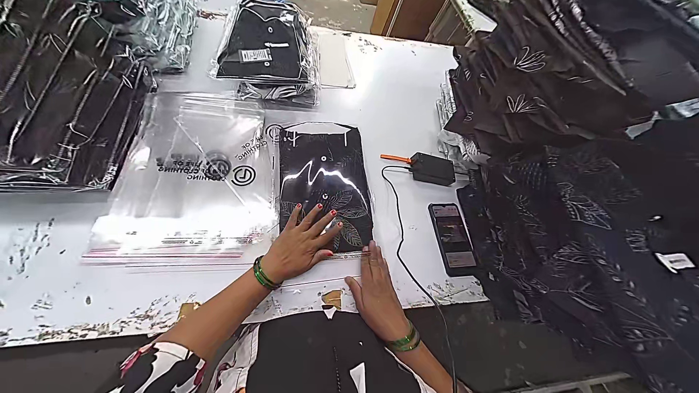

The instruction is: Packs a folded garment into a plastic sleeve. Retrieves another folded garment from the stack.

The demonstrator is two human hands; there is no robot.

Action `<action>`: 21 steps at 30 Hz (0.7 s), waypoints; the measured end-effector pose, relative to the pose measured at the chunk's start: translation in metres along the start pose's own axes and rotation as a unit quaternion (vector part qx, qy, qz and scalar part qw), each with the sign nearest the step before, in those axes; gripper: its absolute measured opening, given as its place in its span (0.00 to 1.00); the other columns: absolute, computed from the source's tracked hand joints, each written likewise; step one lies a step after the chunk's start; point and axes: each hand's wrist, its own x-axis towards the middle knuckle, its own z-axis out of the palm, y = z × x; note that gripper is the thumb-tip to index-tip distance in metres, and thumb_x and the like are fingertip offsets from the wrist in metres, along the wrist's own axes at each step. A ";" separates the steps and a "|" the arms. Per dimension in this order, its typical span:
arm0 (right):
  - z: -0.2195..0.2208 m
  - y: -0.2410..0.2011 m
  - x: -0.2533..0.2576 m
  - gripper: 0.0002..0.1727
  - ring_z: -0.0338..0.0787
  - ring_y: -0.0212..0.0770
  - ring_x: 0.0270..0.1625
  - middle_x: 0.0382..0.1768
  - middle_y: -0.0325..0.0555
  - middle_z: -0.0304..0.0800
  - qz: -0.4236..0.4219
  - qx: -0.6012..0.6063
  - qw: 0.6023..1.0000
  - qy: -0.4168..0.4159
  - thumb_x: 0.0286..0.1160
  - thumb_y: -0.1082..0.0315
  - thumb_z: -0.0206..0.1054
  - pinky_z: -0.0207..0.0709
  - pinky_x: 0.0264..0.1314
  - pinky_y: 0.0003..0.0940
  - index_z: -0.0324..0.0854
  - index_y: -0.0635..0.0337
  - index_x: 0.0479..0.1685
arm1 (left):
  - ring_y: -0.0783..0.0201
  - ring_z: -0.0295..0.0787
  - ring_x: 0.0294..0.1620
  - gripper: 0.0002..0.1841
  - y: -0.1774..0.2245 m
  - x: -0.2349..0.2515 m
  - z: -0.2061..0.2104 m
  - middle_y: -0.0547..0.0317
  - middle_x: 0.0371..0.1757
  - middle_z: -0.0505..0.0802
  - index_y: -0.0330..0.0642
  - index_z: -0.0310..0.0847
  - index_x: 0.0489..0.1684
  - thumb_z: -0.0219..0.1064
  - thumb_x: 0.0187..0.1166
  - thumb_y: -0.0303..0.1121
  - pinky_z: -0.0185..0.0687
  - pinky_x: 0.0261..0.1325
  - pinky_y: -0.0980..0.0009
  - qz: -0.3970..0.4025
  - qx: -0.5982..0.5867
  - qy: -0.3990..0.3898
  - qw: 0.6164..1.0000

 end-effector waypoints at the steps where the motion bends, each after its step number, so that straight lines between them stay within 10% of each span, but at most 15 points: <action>1: -0.006 -0.001 -0.008 0.41 0.72 0.71 0.82 0.81 0.77 0.67 0.013 -0.015 1.000 -0.011 0.83 0.48 0.53 0.65 0.83 0.60 0.68 0.84 0.77 | 0.37 0.59 0.91 0.34 0.000 0.000 -0.001 0.55 0.90 0.71 0.62 0.67 0.88 0.33 0.90 0.62 0.45 0.81 0.22 0.006 -0.002 0.001 1.000; 7: -0.030 -0.024 -0.012 0.25 0.91 0.67 0.60 0.57 0.66 0.91 -0.027 -0.043 0.999 0.009 0.76 0.55 0.64 0.77 0.66 0.69 0.89 0.70 0.58 | 0.40 0.63 0.90 0.28 0.001 0.001 -0.002 0.60 0.88 0.74 0.65 0.72 0.85 0.41 0.91 0.56 0.46 0.79 0.20 0.060 0.003 -0.010 0.998; 15: -0.016 -0.031 0.007 0.23 0.91 0.55 0.45 0.39 0.54 0.90 -0.142 0.050 0.988 -0.044 0.78 0.51 0.62 0.86 0.42 0.44 0.87 0.61 0.25 | 0.38 0.63 0.89 0.28 0.001 0.002 -0.003 0.58 0.89 0.73 0.62 0.72 0.85 0.44 0.91 0.56 0.47 0.78 0.19 0.056 -0.003 -0.020 0.998; 21: -0.013 -0.032 0.008 0.11 0.92 0.55 0.40 0.37 0.53 0.91 -0.139 0.046 0.989 -0.024 0.74 0.64 0.68 0.87 0.40 0.44 0.92 0.61 0.42 | 0.37 0.62 0.90 0.29 0.000 0.002 -0.004 0.57 0.89 0.72 0.62 0.71 0.86 0.42 0.91 0.56 0.47 0.78 0.19 0.057 -0.003 -0.027 0.998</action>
